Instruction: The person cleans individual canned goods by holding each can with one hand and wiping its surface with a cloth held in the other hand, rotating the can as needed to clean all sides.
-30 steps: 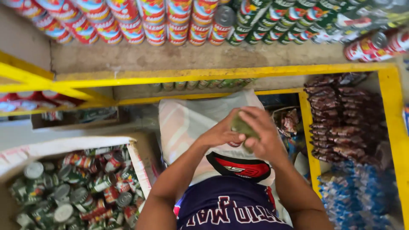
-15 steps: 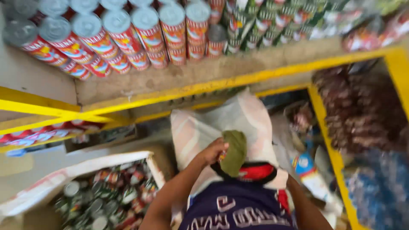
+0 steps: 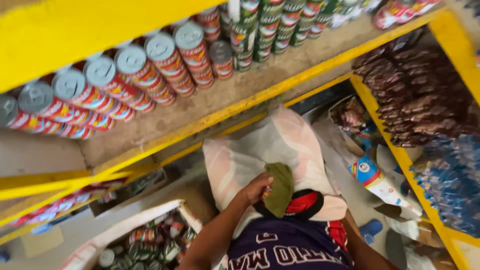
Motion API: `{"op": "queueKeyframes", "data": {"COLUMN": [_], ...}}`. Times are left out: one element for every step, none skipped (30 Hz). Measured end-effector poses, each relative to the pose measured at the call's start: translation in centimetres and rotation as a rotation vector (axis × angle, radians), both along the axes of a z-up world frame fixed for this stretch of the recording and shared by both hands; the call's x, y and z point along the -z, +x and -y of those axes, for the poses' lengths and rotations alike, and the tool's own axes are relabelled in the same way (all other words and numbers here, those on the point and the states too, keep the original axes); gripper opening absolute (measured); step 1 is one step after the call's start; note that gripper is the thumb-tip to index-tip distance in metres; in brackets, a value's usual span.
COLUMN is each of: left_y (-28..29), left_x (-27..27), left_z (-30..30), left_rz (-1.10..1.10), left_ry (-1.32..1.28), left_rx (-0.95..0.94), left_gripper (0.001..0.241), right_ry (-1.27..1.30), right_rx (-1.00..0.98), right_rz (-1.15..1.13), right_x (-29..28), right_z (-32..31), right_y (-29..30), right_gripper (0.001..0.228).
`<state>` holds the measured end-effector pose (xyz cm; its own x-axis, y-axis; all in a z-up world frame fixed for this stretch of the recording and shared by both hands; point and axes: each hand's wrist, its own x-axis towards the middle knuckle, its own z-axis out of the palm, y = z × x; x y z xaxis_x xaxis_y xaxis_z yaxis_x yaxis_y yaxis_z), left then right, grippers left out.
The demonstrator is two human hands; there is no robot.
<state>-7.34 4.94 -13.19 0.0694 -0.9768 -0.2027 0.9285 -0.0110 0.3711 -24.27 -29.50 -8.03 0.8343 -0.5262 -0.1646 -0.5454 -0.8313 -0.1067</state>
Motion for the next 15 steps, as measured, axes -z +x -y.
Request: {"op": "queueKeyframes", "data": {"left_y": [0.3, -0.5, -1.2, -0.3, 0.6, 0.7, 0.8, 0.0, -0.3, 0.0, 0.3, 0.3, 0.2, 0.2, 0.3], "left_x": [-0.1, -0.3, -0.2, 0.1, 0.3, 0.1, 0.0, -0.2, -0.2, 0.0, 0.1, 0.1, 0.0, 0.0, 0.3], "left_z": [0.2, -0.4, -1.0, -0.7, -0.4, -0.3, -0.2, -0.6, -0.7, -0.7, -0.6, -0.7, -0.8, -0.9, -0.8], "left_rz": [0.013, 0.012, 0.002, -0.014, -0.03, -0.027, -0.008, -0.002, -0.011, -0.027, -0.043, -0.042, -0.033, -0.023, -0.021], "left_ry": [0.001, 0.013, 0.019, -0.001, -0.019, -0.025, 0.017, 0.069, 0.072, 0.038, 0.005, 0.006, 0.014, 0.021, 0.021], "left_rx": [-0.012, -0.026, -0.02, 0.008, 0.037, 0.038, 0.019, -0.003, -0.005, 0.012, 0.03, 0.027, 0.018, 0.012, 0.011], "left_gripper": [0.069, 0.071, 0.071, 0.069, 0.068, 0.068, 0.067, 0.066, 0.066, 0.064, 0.061, 0.061, 0.061, 0.061, 0.061], "right_ry": [0.002, 0.015, 0.028, 0.028, 0.028, 0.03, 0.031, 0.042, 0.053, 0.06, 0.066, 0.075, 0.084, 0.091, 0.099], "right_rx": [0.011, 0.019, 0.028, 0.033, 0.039, 0.042, 0.044, 0.044, 0.044, 0.046, 0.049, 0.048, 0.048, 0.05, 0.051], "right_rz": [0.014, 0.012, 0.01, 0.031, 0.052, 0.063, 0.074, 0.072, 0.07, 0.078, 0.086, 0.095, 0.104, 0.113, 0.123], "right_x": [-0.9, -1.7, -2.4, -3.0, -3.6, -4.2, -4.6, -5.1, -5.4, -5.5, -5.7, -6.0, -6.4, -6.6, -6.7], "right_z": [0.1, -0.6, -0.9, -0.4, 0.1, 0.1, 0.1, -0.3, -0.6, -0.8, -1.1, -1.2, -1.4, -1.6, -1.7], "right_y": [0.2, -0.5, -2.4, -2.9, -3.3, -3.8, -4.2, -5.2, -6.1, -6.6, -7.0, -7.1, -7.2, -7.4, -7.5], "right_gripper": [0.024, 0.024, 0.023, 0.023, 0.023, 0.023, 0.023, 0.023, 0.023, 0.023, 0.023, 0.022, 0.022, 0.022, 0.022]}}
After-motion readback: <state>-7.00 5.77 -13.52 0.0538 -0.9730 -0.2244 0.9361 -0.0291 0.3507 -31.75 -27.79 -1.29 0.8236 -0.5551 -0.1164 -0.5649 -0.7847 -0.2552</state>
